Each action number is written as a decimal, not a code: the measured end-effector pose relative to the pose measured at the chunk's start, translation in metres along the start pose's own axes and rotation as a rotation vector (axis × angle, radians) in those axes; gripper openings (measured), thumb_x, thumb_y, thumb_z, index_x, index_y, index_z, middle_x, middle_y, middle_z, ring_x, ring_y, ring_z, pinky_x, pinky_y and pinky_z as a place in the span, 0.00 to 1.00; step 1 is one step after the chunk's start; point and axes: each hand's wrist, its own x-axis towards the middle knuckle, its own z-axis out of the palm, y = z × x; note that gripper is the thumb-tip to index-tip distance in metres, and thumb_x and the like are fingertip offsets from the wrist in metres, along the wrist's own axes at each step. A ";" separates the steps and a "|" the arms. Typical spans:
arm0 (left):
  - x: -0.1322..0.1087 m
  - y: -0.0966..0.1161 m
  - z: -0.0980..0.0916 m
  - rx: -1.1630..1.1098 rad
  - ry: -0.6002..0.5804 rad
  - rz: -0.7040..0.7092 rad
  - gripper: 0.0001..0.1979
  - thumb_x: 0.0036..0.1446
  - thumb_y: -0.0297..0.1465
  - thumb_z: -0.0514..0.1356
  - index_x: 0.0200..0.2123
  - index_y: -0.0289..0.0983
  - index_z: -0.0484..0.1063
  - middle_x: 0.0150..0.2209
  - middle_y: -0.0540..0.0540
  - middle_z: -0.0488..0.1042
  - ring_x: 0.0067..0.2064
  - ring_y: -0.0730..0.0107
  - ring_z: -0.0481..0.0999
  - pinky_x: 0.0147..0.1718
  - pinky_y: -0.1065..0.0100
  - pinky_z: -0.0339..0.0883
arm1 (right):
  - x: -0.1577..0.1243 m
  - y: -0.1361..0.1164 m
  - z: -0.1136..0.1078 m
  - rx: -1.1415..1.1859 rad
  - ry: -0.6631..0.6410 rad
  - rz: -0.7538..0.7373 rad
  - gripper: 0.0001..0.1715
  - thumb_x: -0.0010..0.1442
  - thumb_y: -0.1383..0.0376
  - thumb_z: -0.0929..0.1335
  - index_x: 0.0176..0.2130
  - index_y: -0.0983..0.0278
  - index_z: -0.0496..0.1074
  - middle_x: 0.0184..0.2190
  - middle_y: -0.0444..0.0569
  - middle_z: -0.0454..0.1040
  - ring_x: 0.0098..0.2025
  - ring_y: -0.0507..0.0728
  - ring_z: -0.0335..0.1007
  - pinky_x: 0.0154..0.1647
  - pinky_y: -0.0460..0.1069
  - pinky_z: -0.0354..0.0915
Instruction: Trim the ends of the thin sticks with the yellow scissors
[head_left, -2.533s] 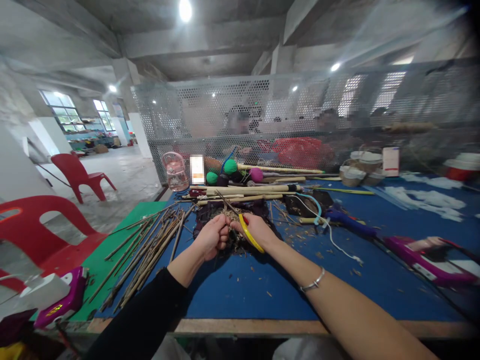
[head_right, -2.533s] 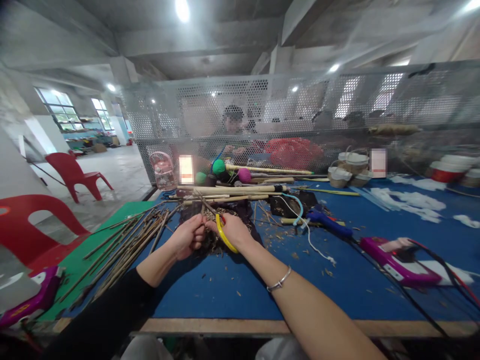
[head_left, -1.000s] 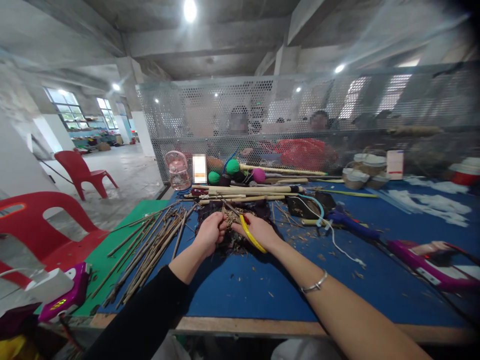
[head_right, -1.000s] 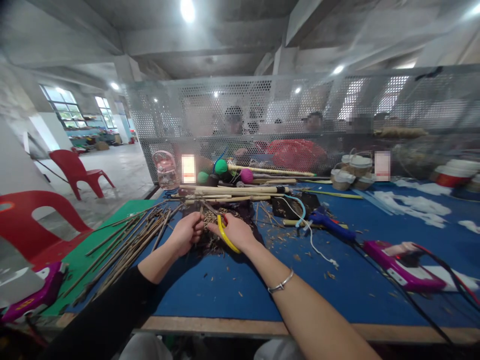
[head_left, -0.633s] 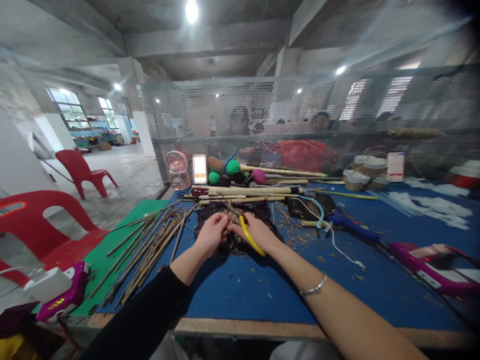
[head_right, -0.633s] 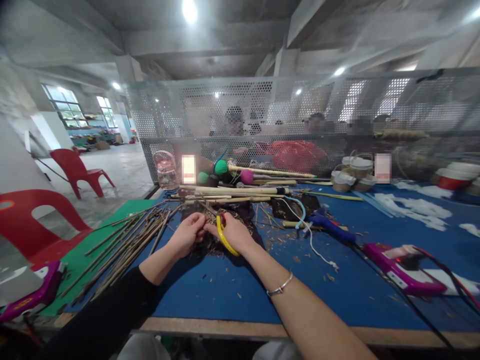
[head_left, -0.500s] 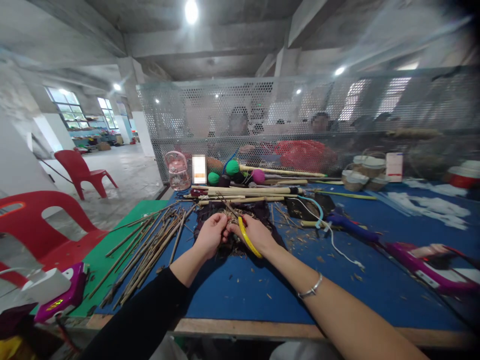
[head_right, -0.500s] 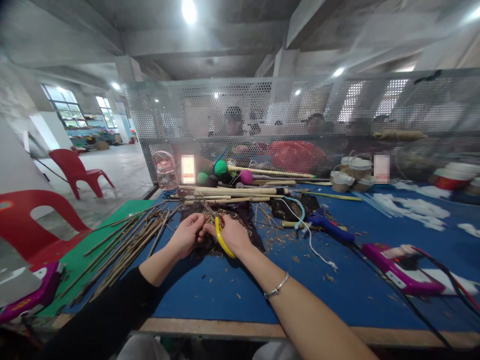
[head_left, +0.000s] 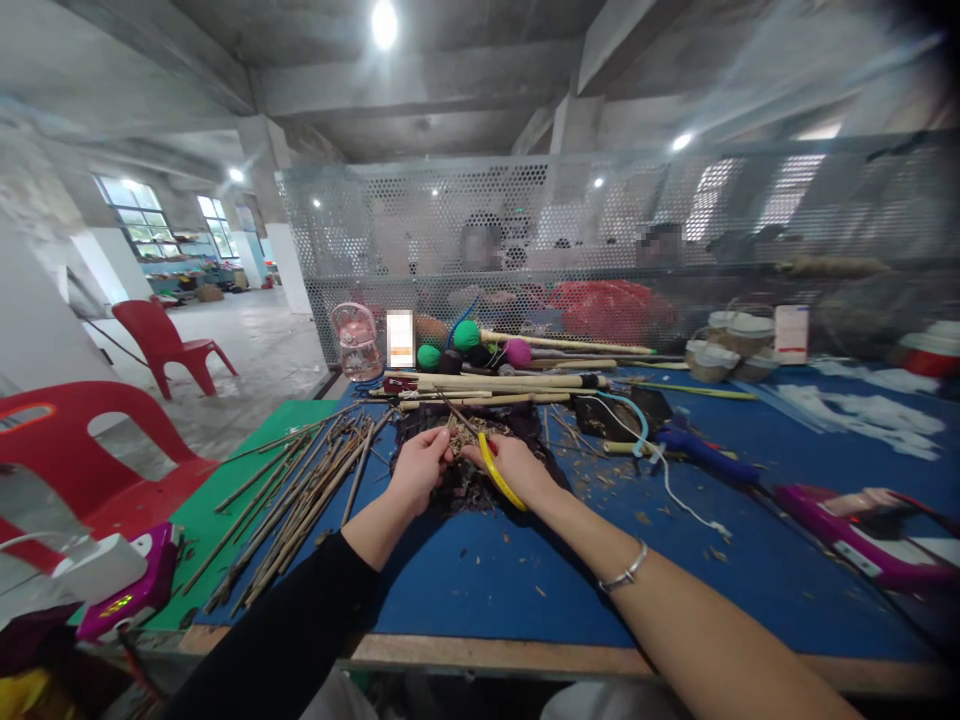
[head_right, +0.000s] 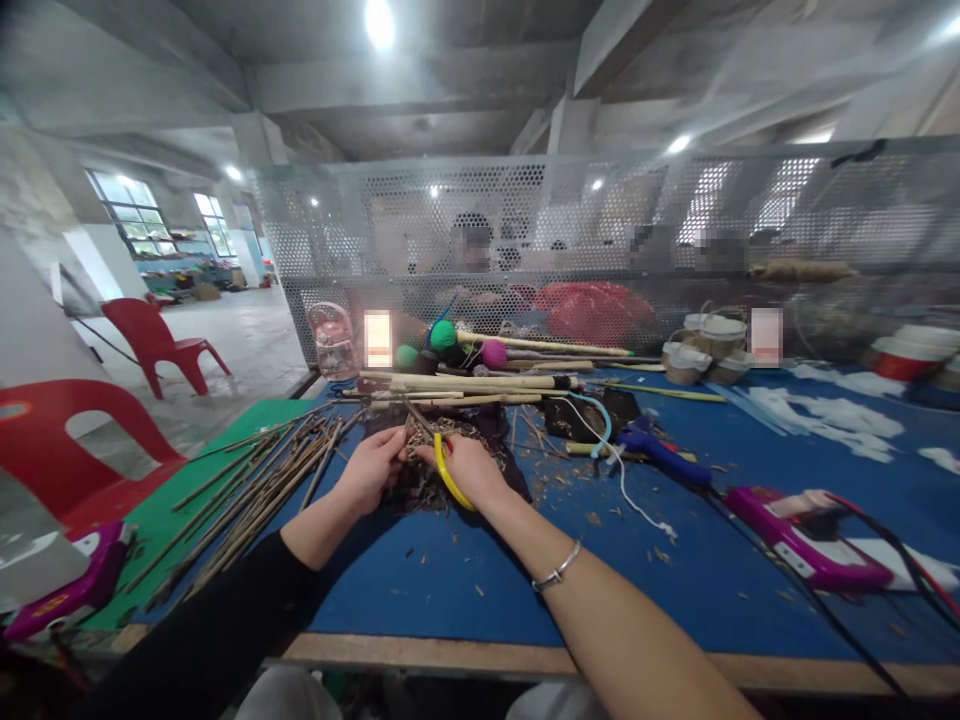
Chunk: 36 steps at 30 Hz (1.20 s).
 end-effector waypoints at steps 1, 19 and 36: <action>0.000 0.001 0.000 -0.003 0.007 0.004 0.12 0.51 0.38 0.57 0.32 0.34 0.68 0.18 0.56 0.58 0.13 0.86 0.47 0.12 0.78 0.35 | 0.000 0.000 0.000 -0.021 0.003 0.007 0.29 0.50 0.41 0.60 0.29 0.62 0.68 0.27 0.50 0.73 0.29 0.56 0.68 0.25 0.45 0.53; -0.002 -0.001 0.006 -0.068 -0.144 0.070 0.15 0.46 0.40 0.60 0.25 0.35 0.61 0.17 0.56 0.56 0.17 0.85 0.50 0.13 0.79 0.39 | -0.007 -0.005 -0.005 0.034 -0.009 -0.043 0.30 0.48 0.44 0.65 0.40 0.64 0.64 0.36 0.51 0.72 0.36 0.57 0.69 0.31 0.45 0.56; -0.002 0.001 0.004 -0.007 -0.088 0.026 0.15 0.50 0.40 0.57 0.37 0.35 0.66 0.16 0.59 0.54 0.12 0.86 0.45 0.12 0.76 0.33 | -0.005 -0.005 0.000 -0.102 -0.008 0.012 0.32 0.49 0.39 0.60 0.32 0.63 0.68 0.29 0.51 0.74 0.30 0.56 0.69 0.24 0.46 0.51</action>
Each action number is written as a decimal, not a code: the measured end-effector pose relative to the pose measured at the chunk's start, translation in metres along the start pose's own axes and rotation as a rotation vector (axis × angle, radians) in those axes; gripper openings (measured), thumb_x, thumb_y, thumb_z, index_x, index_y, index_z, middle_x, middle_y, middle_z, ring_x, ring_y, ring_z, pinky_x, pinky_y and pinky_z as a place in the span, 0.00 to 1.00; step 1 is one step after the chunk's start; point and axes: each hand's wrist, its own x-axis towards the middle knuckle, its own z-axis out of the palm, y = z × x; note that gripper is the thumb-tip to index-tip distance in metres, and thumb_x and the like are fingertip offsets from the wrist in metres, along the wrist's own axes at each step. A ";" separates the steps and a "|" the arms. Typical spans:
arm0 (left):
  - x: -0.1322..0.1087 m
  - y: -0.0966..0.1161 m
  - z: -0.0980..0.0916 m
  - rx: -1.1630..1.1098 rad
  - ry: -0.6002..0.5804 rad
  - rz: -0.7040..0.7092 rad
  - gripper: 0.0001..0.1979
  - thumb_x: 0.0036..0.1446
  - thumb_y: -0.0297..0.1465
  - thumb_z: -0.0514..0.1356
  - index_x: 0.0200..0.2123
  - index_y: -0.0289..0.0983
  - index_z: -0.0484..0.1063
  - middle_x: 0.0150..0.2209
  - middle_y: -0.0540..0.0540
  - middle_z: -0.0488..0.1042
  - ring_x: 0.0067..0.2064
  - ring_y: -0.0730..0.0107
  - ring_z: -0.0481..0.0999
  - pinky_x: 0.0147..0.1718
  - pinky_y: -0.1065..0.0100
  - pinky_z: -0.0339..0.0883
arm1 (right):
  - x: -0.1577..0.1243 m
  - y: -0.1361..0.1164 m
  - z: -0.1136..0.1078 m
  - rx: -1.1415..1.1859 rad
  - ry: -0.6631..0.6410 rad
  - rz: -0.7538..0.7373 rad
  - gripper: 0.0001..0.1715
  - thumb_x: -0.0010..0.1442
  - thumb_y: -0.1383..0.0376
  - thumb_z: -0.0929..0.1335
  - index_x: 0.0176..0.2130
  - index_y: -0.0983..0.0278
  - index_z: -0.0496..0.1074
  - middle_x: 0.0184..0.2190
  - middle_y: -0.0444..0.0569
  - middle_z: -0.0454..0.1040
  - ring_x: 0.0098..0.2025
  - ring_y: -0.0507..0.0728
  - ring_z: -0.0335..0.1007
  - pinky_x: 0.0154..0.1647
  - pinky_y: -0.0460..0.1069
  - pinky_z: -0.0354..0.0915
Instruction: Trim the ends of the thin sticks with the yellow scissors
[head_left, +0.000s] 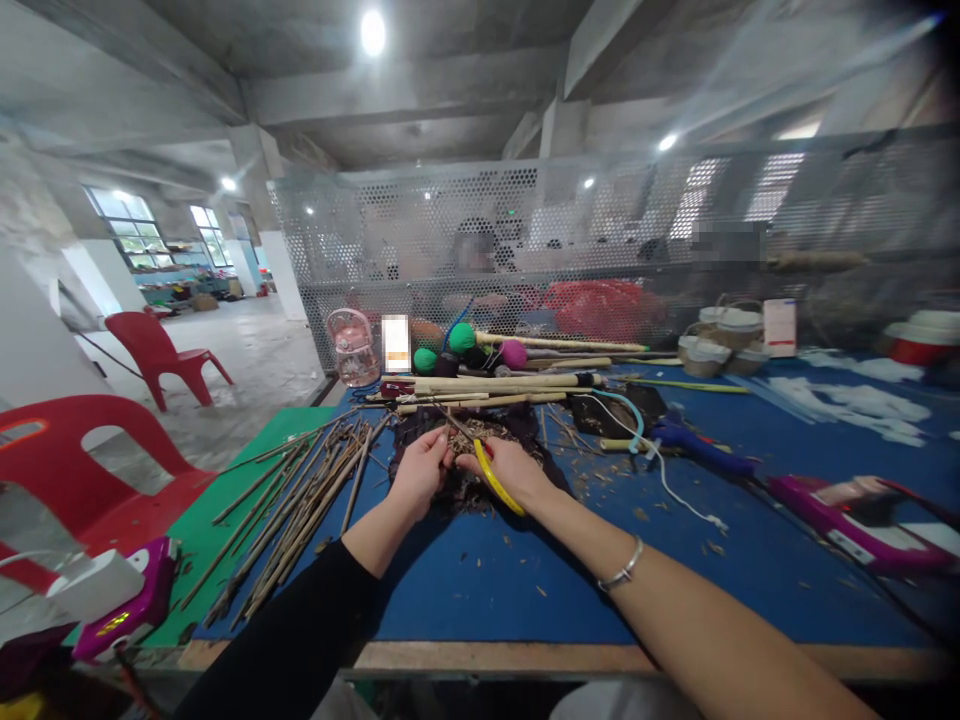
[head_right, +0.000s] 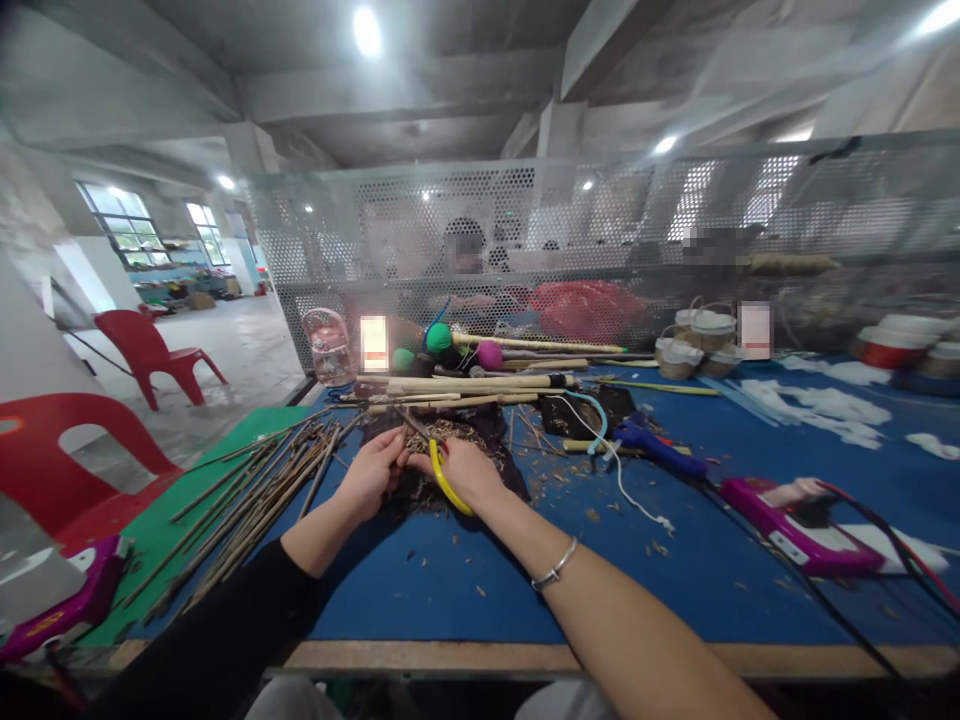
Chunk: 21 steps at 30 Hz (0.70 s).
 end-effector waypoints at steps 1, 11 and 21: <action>0.000 0.001 0.000 0.005 0.002 -0.004 0.15 0.50 0.40 0.56 0.37 0.36 0.66 0.15 0.59 0.54 0.12 0.85 0.45 0.12 0.76 0.33 | 0.000 0.000 -0.001 0.001 -0.006 0.002 0.32 0.49 0.38 0.60 0.31 0.63 0.68 0.29 0.52 0.73 0.29 0.56 0.69 0.24 0.45 0.51; 0.003 0.005 -0.003 -0.060 0.149 0.031 0.06 0.47 0.32 0.56 0.27 0.35 0.61 0.18 0.56 0.60 0.15 0.85 0.50 0.13 0.79 0.39 | 0.002 0.006 -0.008 -0.100 0.006 0.007 0.33 0.47 0.38 0.60 0.36 0.62 0.67 0.32 0.51 0.73 0.34 0.59 0.70 0.27 0.47 0.53; 0.002 -0.002 0.001 -0.097 -0.028 0.039 0.17 0.45 0.37 0.60 0.36 0.36 0.61 0.21 0.54 0.65 0.18 0.83 0.58 0.16 0.79 0.49 | -0.001 0.006 -0.007 0.056 0.002 -0.056 0.35 0.47 0.41 0.64 0.43 0.63 0.64 0.38 0.52 0.72 0.39 0.58 0.69 0.32 0.46 0.56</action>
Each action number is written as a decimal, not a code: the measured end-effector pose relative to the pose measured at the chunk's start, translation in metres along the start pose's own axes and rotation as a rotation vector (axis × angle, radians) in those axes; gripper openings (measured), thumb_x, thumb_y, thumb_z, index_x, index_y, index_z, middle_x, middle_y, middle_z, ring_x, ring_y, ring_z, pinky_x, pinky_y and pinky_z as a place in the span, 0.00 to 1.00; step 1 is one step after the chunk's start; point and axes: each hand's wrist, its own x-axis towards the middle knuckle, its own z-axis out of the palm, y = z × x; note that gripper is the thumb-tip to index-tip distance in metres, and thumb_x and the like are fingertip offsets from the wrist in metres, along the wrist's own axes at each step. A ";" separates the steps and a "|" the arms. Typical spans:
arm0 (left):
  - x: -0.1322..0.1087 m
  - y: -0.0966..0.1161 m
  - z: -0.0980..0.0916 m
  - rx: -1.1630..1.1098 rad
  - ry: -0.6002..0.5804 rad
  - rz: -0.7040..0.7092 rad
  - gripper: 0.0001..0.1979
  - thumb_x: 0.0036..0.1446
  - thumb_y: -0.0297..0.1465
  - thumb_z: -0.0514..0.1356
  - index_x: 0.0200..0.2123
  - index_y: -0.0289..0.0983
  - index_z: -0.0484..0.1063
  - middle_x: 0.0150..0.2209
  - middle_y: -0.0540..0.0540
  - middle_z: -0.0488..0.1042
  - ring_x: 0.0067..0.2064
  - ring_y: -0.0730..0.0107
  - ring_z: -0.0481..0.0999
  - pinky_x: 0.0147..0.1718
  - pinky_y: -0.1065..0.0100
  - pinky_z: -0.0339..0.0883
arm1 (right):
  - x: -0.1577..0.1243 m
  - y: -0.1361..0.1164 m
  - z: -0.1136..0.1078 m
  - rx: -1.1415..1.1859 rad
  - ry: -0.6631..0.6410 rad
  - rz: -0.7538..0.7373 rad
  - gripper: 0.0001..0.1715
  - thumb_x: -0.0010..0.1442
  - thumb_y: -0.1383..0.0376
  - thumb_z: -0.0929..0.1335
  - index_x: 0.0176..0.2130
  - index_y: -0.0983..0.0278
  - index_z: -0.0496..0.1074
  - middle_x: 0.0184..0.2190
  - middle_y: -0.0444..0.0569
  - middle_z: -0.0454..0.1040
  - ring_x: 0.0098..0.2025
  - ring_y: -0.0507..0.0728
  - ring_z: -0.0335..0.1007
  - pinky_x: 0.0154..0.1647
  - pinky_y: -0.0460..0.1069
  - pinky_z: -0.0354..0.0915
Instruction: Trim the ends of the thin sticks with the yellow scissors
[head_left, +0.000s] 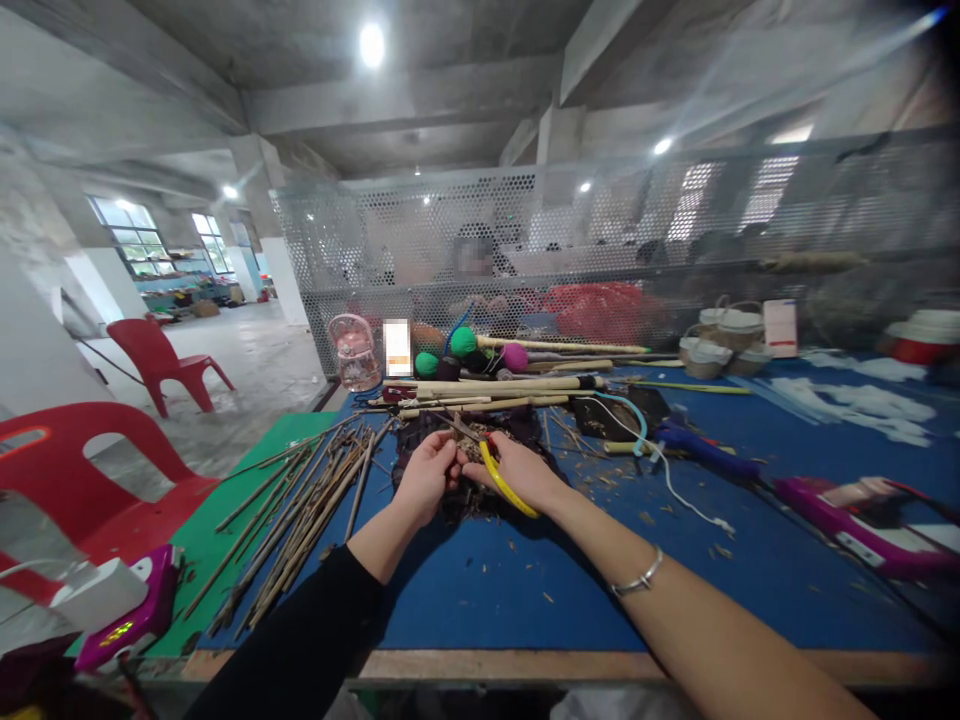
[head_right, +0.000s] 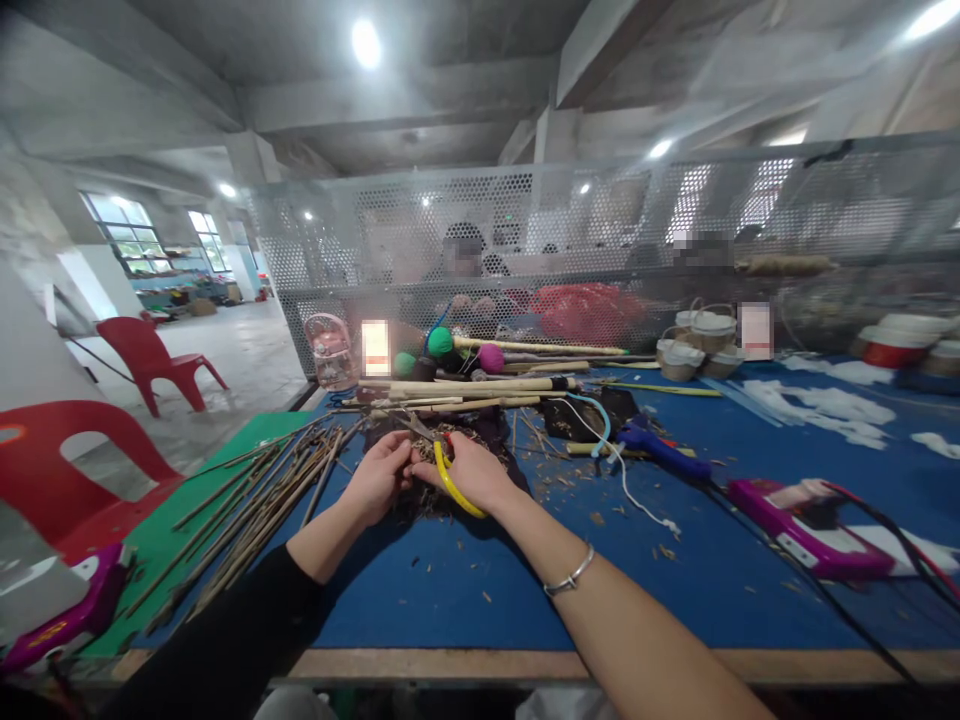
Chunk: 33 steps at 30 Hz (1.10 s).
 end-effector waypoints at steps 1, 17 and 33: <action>0.001 -0.002 -0.001 0.010 -0.001 -0.002 0.18 0.44 0.37 0.60 0.37 0.36 0.61 0.20 0.55 0.65 0.18 0.82 0.58 0.15 0.79 0.49 | 0.000 0.000 0.001 0.003 0.008 -0.013 0.34 0.47 0.41 0.64 0.43 0.63 0.64 0.38 0.52 0.72 0.39 0.58 0.68 0.32 0.46 0.56; 0.005 -0.011 -0.006 0.230 0.113 -0.009 0.14 0.51 0.42 0.54 0.24 0.36 0.61 0.13 0.56 0.57 0.14 0.82 0.52 0.14 0.76 0.42 | -0.001 -0.010 0.008 -0.041 0.026 0.058 0.30 0.49 0.40 0.62 0.35 0.63 0.68 0.31 0.50 0.73 0.31 0.55 0.68 0.26 0.45 0.52; 0.014 -0.011 -0.014 0.201 0.114 0.157 0.14 0.47 0.41 0.58 0.24 0.35 0.66 0.17 0.53 0.63 0.15 0.82 0.53 0.15 0.77 0.43 | -0.008 -0.015 0.005 -0.165 0.156 0.105 0.31 0.49 0.39 0.60 0.33 0.61 0.72 0.31 0.53 0.75 0.34 0.59 0.71 0.30 0.47 0.57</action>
